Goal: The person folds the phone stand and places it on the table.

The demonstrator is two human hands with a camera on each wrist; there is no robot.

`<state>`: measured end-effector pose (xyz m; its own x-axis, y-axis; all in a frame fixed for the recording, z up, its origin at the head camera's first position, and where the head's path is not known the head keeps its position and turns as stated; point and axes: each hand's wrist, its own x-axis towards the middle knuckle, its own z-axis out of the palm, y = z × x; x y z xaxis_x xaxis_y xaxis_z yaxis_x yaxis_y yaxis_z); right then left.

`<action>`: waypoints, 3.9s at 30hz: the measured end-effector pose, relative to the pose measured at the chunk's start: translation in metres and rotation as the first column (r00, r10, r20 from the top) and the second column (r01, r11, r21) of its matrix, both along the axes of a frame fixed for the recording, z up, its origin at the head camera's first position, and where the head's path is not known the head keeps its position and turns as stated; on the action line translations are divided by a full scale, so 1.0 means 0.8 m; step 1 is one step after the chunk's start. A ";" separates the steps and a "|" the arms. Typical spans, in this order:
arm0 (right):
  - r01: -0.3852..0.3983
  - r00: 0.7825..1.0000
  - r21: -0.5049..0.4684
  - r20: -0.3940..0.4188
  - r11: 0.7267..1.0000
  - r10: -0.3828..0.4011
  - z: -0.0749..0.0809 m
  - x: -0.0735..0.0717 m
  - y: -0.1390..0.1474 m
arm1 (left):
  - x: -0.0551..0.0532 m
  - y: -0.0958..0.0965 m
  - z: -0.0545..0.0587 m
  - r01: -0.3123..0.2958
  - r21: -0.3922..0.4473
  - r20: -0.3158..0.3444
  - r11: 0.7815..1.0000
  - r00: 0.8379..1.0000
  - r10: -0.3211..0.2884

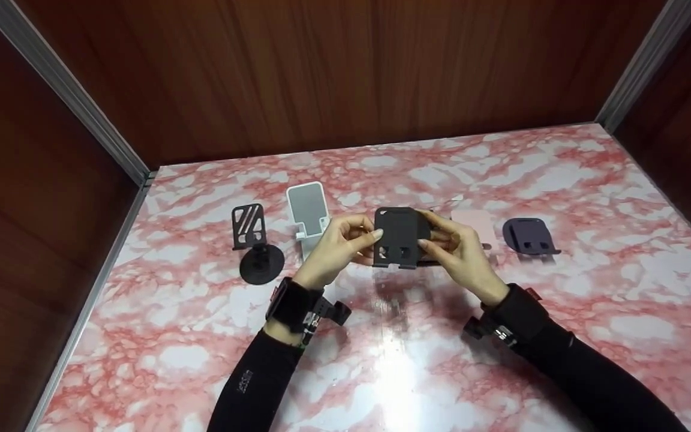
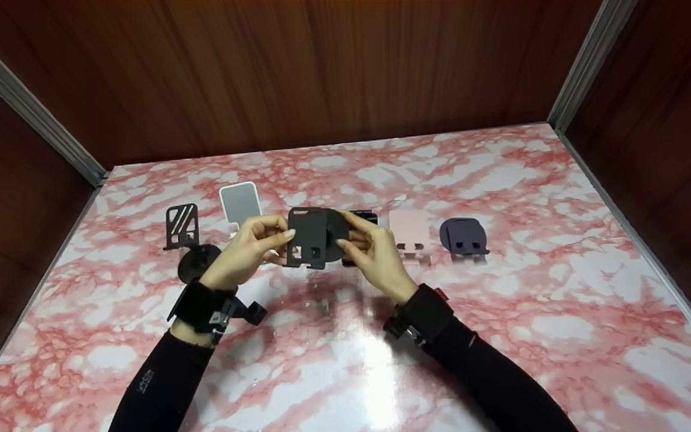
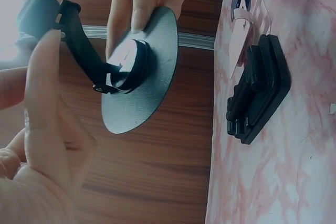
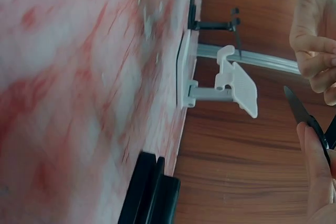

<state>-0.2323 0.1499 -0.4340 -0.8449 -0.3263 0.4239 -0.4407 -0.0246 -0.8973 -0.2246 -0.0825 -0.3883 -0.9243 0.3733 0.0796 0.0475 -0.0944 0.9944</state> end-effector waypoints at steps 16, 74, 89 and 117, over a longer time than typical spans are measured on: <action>0.105 0.963 0.097 -0.257 0.990 -0.077 0.007 0.000 0.010 | -0.001 0.005 -0.008 0.072 0.021 0.044 0.997 0.996 -0.073; -0.235 0.911 -0.165 0.306 0.958 0.276 0.014 -0.007 0.006 | 0.003 0.020 -0.025 -0.112 0.116 0.028 0.987 0.994 0.110; -0.192 0.870 -0.185 0.422 0.964 0.254 0.025 0.001 0.003 | 0.002 0.018 -0.036 -0.110 0.091 0.019 0.990 0.994 0.109; -0.213 0.873 -0.148 0.414 0.966 0.256 0.017 0.000 0.004 | 0.004 0.016 -0.040 -0.111 0.041 0.050 0.993 0.993 0.109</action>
<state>-0.2326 0.1527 -0.4205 -0.8540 -0.5143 0.0788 0.0136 -0.1734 -0.9848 -0.2214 -0.0701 -0.4199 -0.9627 0.2661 0.0487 0.0130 -0.1343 0.9909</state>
